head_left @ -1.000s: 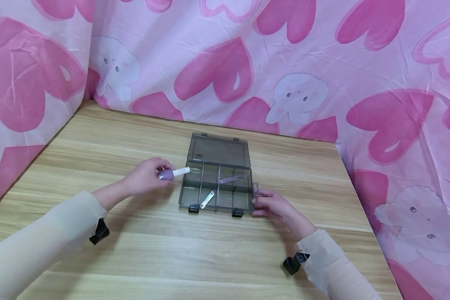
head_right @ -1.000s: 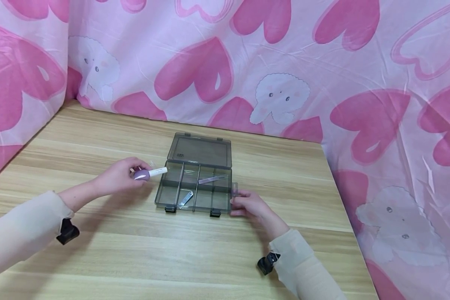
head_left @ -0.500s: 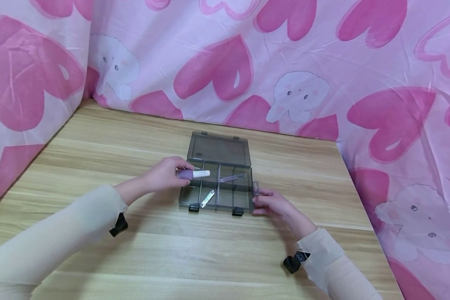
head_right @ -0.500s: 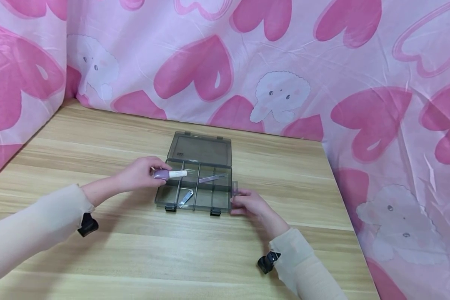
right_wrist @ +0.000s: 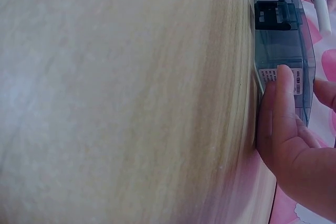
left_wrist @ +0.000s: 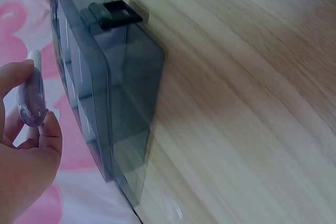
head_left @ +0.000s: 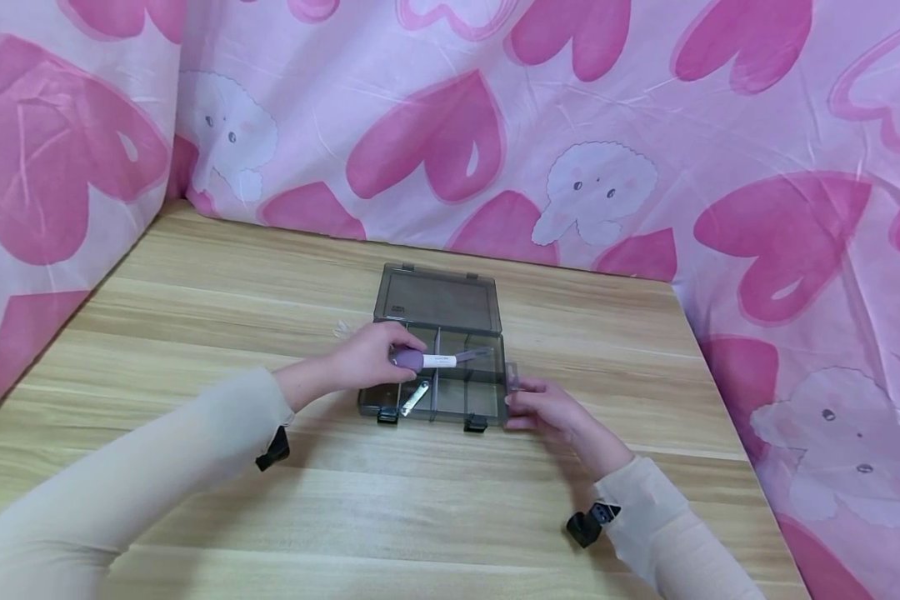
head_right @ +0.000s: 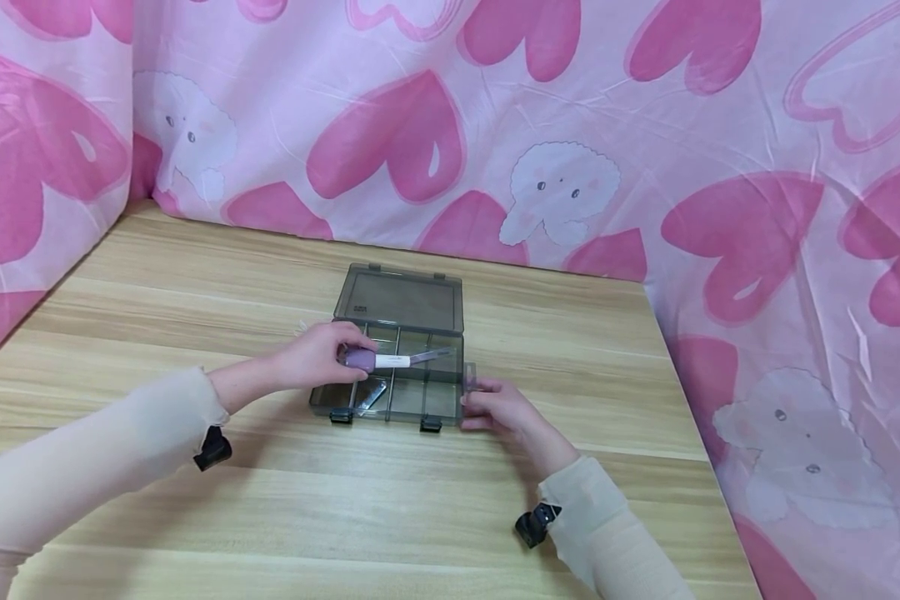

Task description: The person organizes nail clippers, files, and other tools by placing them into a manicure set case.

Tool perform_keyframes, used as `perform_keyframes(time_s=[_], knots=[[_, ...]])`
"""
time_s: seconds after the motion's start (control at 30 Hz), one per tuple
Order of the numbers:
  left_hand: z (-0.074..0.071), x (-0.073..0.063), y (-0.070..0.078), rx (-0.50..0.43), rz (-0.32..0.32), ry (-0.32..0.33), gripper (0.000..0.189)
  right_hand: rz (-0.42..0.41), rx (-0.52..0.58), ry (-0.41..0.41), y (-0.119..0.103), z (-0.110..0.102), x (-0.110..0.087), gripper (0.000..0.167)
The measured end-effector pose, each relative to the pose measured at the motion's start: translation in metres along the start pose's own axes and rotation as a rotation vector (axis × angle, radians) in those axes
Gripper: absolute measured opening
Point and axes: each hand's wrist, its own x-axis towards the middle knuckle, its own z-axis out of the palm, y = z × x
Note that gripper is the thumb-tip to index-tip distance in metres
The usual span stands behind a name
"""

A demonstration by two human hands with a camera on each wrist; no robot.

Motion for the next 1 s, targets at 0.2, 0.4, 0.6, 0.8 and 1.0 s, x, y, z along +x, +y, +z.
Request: perform_keyframes(time_s=[0.2,0.4,0.6,0.8,1.0], knots=[[0.014,0.008,0.007,-0.018,0.040,-0.021,0.033,-0.002,-0.002,0.003,0.000,-0.001,0.000,0.067],[0.026,0.018,0.018,-0.001,0.067,-0.071,0.034,-0.018,0.014,-0.007,0.001,-0.002,0.001,0.059],[0.040,0.026,0.027,0.009,0.103,-0.079,0.035,-0.022,0.014,-0.004,0.001,-0.002,0.002,0.055],[0.051,0.033,0.030,0.029,0.116,-0.100,0.034,0.002,0.007,0.002,0.000,-0.002,0.000,0.058],[0.057,0.037,0.030,0.068,0.129,-0.149,0.035,-0.006,0.016,0.001,0.000,-0.003,0.000,0.058]])
